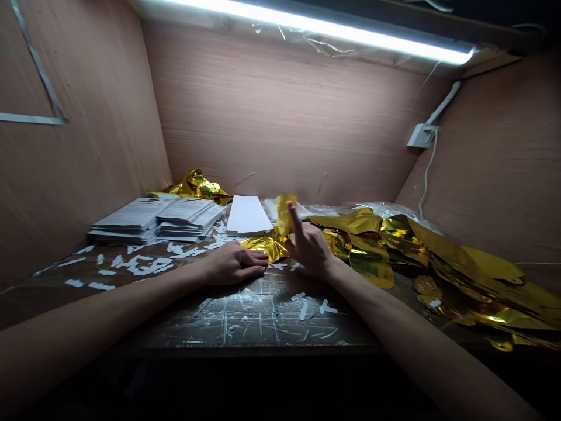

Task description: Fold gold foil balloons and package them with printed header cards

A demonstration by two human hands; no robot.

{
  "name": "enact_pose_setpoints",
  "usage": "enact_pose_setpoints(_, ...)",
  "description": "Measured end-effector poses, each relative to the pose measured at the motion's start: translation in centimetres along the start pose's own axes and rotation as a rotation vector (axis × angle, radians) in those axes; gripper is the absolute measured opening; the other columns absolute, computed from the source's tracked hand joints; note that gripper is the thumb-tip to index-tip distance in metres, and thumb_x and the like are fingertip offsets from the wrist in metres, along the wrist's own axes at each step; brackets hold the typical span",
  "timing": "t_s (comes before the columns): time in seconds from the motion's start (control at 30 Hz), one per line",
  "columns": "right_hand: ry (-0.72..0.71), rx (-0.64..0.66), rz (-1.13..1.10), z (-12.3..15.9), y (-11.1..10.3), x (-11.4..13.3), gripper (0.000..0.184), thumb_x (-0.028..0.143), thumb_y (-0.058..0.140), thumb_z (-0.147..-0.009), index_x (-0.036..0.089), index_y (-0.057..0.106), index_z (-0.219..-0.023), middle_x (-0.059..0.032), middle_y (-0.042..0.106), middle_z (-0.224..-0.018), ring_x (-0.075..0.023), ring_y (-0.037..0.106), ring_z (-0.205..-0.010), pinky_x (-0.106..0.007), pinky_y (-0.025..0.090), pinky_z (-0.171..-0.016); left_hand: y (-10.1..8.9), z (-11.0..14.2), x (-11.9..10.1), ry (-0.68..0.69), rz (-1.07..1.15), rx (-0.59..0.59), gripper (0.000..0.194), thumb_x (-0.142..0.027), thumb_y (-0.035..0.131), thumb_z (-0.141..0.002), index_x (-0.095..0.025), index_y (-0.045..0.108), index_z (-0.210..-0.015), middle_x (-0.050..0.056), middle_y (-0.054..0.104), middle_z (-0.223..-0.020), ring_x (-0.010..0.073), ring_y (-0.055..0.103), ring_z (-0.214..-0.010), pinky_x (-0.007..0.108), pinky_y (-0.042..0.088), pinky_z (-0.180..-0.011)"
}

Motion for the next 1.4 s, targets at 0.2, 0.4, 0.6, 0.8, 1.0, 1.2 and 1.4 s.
enact_pose_setpoints(0.2,-0.282,0.144,-0.117,0.1,1.1,2.7,0.088,0.009,0.049,-0.091,0.016,0.003,-0.166,-0.008,0.076,-0.102,-0.0248,0.067,-0.096,-0.042,0.053,-0.095,-0.4,0.1,-0.7,0.007,-0.099,-0.037,0.032,-0.043,0.058,-0.1,-0.024,0.084,-0.098,0.004,0.08,-0.078,0.0124,0.063,-0.054,0.025,0.042,-0.056)
enact_pose_setpoints(0.4,0.333,-0.012,-0.274,-0.2,0.4,-0.3,0.075,0.021,0.054,-0.091,0.015,0.028,-0.161,-0.0127,0.072,-0.12,-0.0236,0.069,-0.099,-0.036,0.052,-0.094,-0.3,0.1,-0.2,0.042,0.047,-0.047,0.024,-0.038,0.064,-0.096,-0.035,0.079,-0.114,0.002,0.077,-0.116,0.0206,0.077,-0.099,0.03,0.058,-0.087)
enact_pose_setpoints(0.6,0.821,0.185,-0.428,0.4,2.1,-3.1,0.045,0.041,0.072,-0.074,0.015,0.073,-0.111,-0.0014,0.074,-0.072,-0.0208,0.069,-0.071,-0.026,0.048,-0.065,0.0,0.0,0.2,0.023,0.076,-0.026,0.026,-0.037,0.064,-0.096,-0.033,0.078,-0.118,0.002,0.07,-0.129,0.0204,0.067,-0.123,0.033,0.052,-0.107)
enact_pose_setpoints(0.8,0.65,0.229,-0.297,0.1,2.7,-2.8,0.016,0.019,0.06,-0.068,0.019,0.073,-0.077,0.0012,0.062,-0.058,-0.0165,0.057,-0.06,-0.025,0.037,-0.058,0.0,0.1,0.1,0.01,0.061,-0.02,0.028,-0.038,0.062,-0.097,-0.031,0.078,-0.118,0.002,0.07,-0.13,0.0197,0.066,-0.124,0.033,0.051,-0.109)
enact_pose_setpoints(1.0,0.512,0.294,-0.207,0.3,1.9,-2.6,0.031,0.017,0.051,-0.079,0.021,0.075,-0.099,-0.0029,0.073,-0.078,-0.02,0.063,-0.074,-0.026,0.043,-0.068,-0.1,0.1,0.0,0.02,0.096,-0.011,0.029,-0.038,0.062,-0.097,-0.032,0.076,-0.122,0.001,0.069,-0.132,0.0192,0.064,-0.127,0.034,0.05,-0.111)
enact_pose_setpoints(1.2,0.153,0.408,0.089,0.4,0.7,-0.4,0.051,0.024,0.051,-0.09,0.021,0.06,-0.141,-0.0111,0.075,-0.111,-0.0265,0.068,-0.095,-0.031,0.046,-0.077,-0.3,0.1,-0.3,0.046,0.079,-0.026,0.027,-0.037,0.062,-0.096,-0.033,0.078,-0.118,0.002,0.072,-0.129,0.0209,0.069,-0.12,0.033,0.054,-0.103)
enact_pose_setpoints(1.4,-0.088,0.554,0.227,0.0,0.5,1.1,0.053,0.022,0.048,-0.094,0.026,0.058,-0.146,-0.0123,0.072,-0.114,-0.0272,0.066,-0.102,-0.033,0.046,-0.078,-0.6,0.0,-0.9,0.022,-0.059,-0.037,0.04,-0.042,0.055,-0.099,-0.023,0.079,-0.073,0.001,0.072,-0.059,0.0125,0.057,-0.047,0.027,0.044,-0.055)
Point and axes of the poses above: each hand's wrist, its own z-axis away from the middle knuckle, its own y-axis out of the palm, x = y × z, the point moved 4 cm from there along -z, towards the middle knuckle
